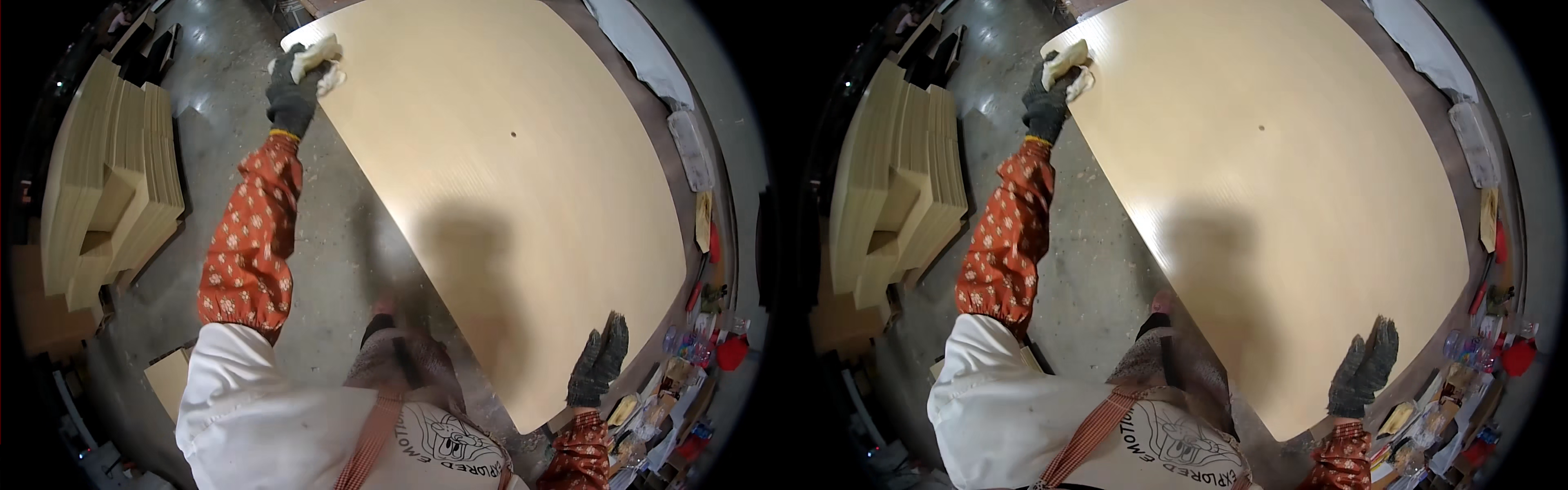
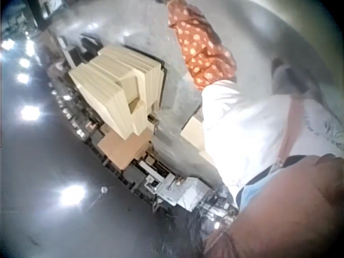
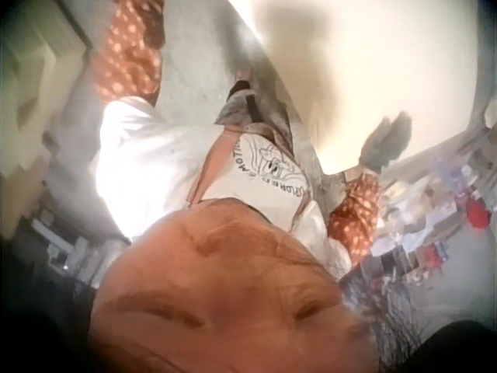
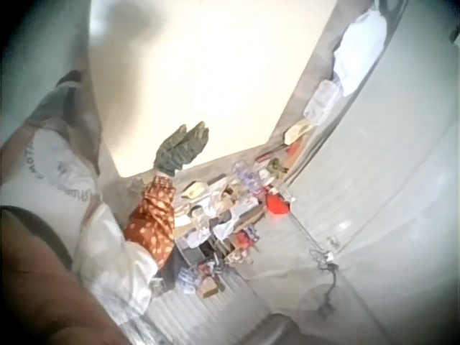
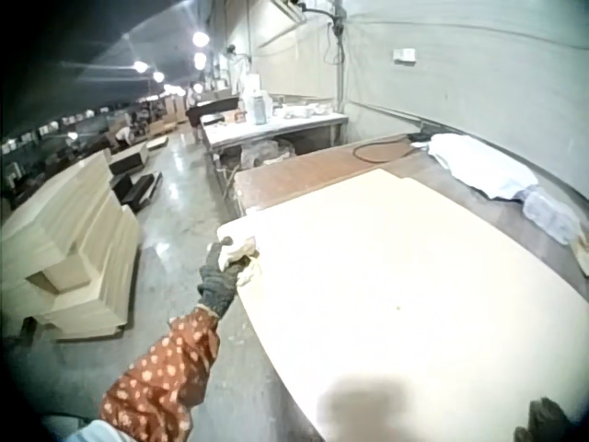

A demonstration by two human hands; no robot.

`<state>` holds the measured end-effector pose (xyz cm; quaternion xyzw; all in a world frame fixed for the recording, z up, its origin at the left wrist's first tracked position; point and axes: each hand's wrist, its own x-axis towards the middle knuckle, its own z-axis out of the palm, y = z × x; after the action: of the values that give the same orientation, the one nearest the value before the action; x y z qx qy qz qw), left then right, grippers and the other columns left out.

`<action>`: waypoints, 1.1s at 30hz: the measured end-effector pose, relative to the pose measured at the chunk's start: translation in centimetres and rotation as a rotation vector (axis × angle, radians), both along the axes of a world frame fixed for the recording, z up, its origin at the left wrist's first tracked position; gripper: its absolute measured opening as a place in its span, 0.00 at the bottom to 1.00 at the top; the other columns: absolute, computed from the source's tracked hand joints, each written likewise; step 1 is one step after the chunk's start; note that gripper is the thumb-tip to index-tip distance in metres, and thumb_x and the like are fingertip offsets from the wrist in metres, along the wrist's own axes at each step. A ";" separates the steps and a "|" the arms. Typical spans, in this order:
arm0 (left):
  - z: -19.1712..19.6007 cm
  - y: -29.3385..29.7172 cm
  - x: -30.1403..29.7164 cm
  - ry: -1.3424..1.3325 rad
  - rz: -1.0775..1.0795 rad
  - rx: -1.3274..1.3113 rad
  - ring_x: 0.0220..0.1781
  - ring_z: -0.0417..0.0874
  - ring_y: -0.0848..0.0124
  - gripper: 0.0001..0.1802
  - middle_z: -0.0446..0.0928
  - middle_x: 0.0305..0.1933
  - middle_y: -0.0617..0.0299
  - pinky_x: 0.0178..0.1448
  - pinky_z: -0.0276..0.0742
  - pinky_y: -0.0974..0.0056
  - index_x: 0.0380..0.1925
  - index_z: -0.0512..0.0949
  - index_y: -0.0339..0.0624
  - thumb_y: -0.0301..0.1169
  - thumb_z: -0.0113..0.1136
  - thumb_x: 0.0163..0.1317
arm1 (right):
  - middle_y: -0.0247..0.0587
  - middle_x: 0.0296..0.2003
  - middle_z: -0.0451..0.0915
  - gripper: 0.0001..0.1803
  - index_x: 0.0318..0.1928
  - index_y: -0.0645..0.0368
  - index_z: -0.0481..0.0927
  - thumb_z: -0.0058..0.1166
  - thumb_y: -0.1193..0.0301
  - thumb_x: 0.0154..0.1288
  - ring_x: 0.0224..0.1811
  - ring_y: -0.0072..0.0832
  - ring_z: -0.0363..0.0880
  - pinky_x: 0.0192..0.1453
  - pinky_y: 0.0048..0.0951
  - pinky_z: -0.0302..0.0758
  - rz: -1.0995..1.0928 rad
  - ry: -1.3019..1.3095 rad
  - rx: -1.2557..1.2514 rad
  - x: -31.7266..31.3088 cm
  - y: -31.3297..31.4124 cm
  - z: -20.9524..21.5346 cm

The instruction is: The person sands the edges of wooden panels with a sanding block and wipes the surfaces with a cloth and liquid. They move the panels on a worktable and stack them.

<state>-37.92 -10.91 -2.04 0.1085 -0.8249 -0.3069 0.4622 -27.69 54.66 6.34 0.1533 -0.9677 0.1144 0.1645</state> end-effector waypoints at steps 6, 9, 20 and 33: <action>0.3 16.1 5.7 0.139 -0.131 0.220 0.58 0.74 0.51 0.23 0.76 0.53 0.49 0.64 0.66 0.51 0.49 0.78 0.38 0.36 0.66 0.54 | 0.52 0.57 0.75 0.21 0.60 0.64 0.74 0.53 0.73 0.68 0.63 0.44 0.70 0.68 0.41 0.66 0.052 0.068 -0.121 0.1 -0.1 -0.2; -0.1 24.3 9.9 0.083 -0.199 0.257 0.63 0.72 0.55 0.23 0.74 0.58 0.51 0.68 0.63 0.53 0.50 0.78 0.38 0.38 0.64 0.56 | 0.51 0.58 0.74 0.21 0.60 0.64 0.73 0.54 0.73 0.68 0.63 0.42 0.72 0.67 0.39 0.68 0.092 0.045 -0.291 0.0 0.2 -0.5; 1.5 56.5 25.2 0.545 -1.339 1.563 0.36 0.82 0.60 0.23 0.72 0.61 0.54 0.33 0.79 0.61 0.61 0.73 0.53 0.29 0.59 0.65 | 0.45 0.58 0.76 0.23 0.62 0.56 0.73 0.49 0.73 0.66 0.63 0.38 0.72 0.68 0.36 0.67 0.267 0.150 -0.541 -0.9 1.7 -2.3; -3.7 55.5 35.8 0.098 -0.944 1.425 0.24 0.80 0.69 0.17 0.79 0.32 0.56 0.29 0.79 0.65 0.52 0.75 0.34 0.33 0.51 0.70 | 0.52 0.62 0.71 0.22 0.62 0.68 0.68 0.49 0.79 0.68 0.65 0.37 0.71 0.69 0.35 0.69 0.439 -0.300 -1.025 8.1 11.0 -0.8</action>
<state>-2.07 44.56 -5.78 0.0048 -0.3729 -0.9168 0.1427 -19.54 65.70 5.58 0.2334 -0.7467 0.6208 0.0510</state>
